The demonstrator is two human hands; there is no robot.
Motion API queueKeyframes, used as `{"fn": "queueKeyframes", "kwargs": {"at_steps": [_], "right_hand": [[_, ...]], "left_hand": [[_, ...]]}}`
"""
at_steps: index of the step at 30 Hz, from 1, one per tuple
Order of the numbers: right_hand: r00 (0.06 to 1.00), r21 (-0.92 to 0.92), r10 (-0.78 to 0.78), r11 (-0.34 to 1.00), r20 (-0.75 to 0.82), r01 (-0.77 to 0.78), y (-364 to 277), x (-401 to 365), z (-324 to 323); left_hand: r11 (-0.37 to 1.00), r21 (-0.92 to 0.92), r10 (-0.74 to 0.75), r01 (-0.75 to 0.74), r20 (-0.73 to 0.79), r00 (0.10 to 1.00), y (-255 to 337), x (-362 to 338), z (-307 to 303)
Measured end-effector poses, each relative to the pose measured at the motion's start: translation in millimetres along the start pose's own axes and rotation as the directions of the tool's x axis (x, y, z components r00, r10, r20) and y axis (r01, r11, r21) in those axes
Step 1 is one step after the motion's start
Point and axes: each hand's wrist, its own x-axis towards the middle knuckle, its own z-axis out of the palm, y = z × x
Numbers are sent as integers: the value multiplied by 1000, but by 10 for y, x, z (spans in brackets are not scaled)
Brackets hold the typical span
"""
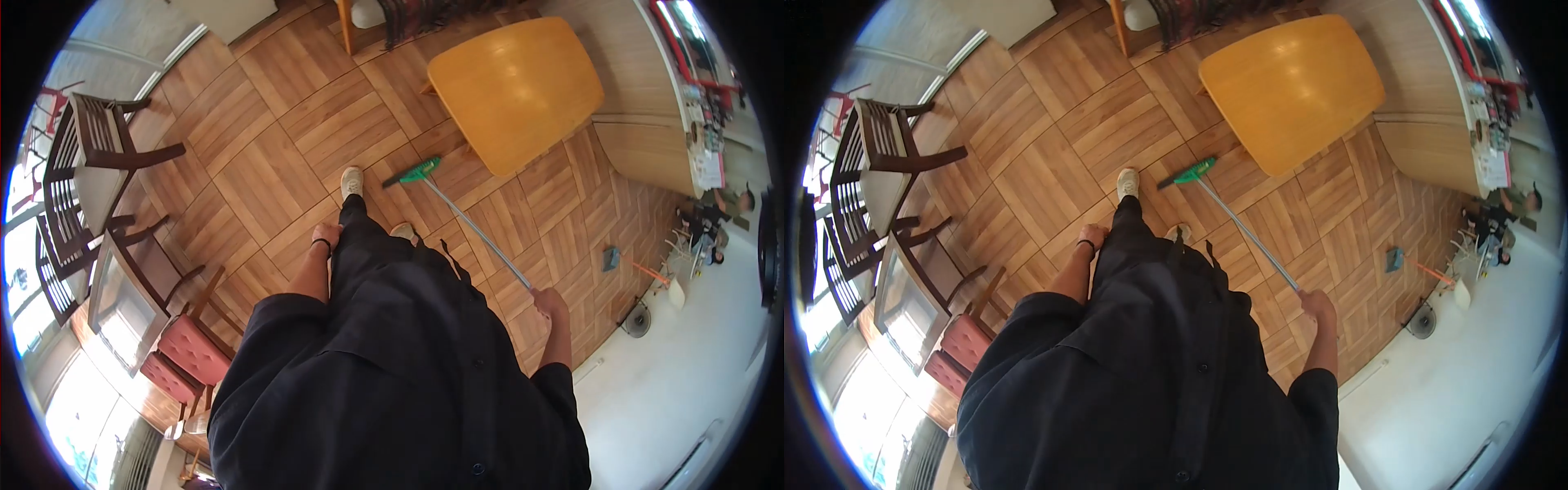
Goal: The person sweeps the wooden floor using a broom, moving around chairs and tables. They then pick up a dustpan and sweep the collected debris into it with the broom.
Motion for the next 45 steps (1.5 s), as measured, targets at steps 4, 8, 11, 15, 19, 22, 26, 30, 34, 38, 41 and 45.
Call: {"fn": "queueKeyframes", "kwargs": {"at_steps": [4,8,11,15,19,22,26,30,34,38,41,45], "right_hand": [[972,-40,-179,984,-155,175,-624,274,-6],[985,133,-120,982,-122,136,-1415,63,12],[995,338,-57,937,-86,83,-1657,356,536],[999,572,-18,820,31,-3,-2132,229,945],[968,725,-59,673,245,-142,-1948,377,1331],[969,695,-91,713,228,-97,-1463,274,1670],[980,512,18,851,201,-120,-493,77,2340],[985,112,166,981,-54,-159,632,-218,2788],[948,98,261,964,-182,-247,1557,-459,2777],[831,334,442,881,-338,-333,2129,-238,2730],[800,543,551,759,-239,-361,2431,-100,2739],[768,778,632,533,-106,-332,2487,-608,2975]], "left_hand": [[984,58,163,-170,98,982,-313,-52,-267],[964,208,147,-167,112,983,-631,-59,-602],[922,342,198,-184,-6,980,-915,5,-694],[994,-105,21,-22,-16,1000,-1000,-94,-949],[954,253,178,-159,-54,982,-955,-285,-988],[927,308,231,-214,-19,973,-793,-485,-876],[925,295,243,-239,24,970,-660,-588,-365],[926,225,310,-304,8,951,-472,-742,228],[835,400,420,-377,-22,907,-380,-954,734],[709,586,399,-392,124,908,-453,-899,1123],[704,623,282,-341,195,939,-230,-735,1168],[724,628,158,-287,254,954,254,-918,932]]}}
